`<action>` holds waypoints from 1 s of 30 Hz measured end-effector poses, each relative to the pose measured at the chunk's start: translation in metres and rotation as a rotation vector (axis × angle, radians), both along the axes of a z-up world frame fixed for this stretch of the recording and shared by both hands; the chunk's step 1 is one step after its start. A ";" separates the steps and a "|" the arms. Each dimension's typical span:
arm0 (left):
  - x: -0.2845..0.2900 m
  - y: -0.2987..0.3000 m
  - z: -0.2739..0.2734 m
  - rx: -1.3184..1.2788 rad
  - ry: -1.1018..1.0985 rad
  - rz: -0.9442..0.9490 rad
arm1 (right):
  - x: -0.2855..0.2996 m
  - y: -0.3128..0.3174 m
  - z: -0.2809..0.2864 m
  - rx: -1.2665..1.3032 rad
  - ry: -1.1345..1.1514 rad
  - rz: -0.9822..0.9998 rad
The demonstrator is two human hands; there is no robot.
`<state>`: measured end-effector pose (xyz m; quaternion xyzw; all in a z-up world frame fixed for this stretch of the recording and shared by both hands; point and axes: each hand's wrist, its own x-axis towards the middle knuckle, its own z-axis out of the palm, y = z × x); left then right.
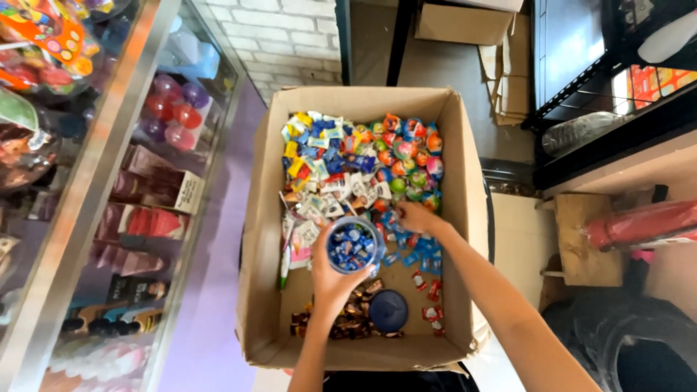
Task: Sort various packaged candies and snacks from a box into plastic jars on a store shelf.
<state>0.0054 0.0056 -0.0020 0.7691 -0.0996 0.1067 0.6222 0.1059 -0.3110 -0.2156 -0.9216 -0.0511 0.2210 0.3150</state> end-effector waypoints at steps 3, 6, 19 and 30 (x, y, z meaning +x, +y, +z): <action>0.000 0.000 -0.004 -0.010 0.011 0.001 | -0.015 0.035 0.063 -0.252 -0.054 -0.115; 0.000 0.002 0.003 0.020 0.048 0.019 | -0.024 0.042 0.063 -0.478 -0.021 -0.076; 0.002 0.003 0.004 0.048 0.037 -0.005 | -0.025 0.026 0.044 -0.436 -0.135 -0.051; 0.000 0.004 0.014 0.040 0.022 -0.015 | -0.029 0.030 0.027 -0.619 -0.224 0.161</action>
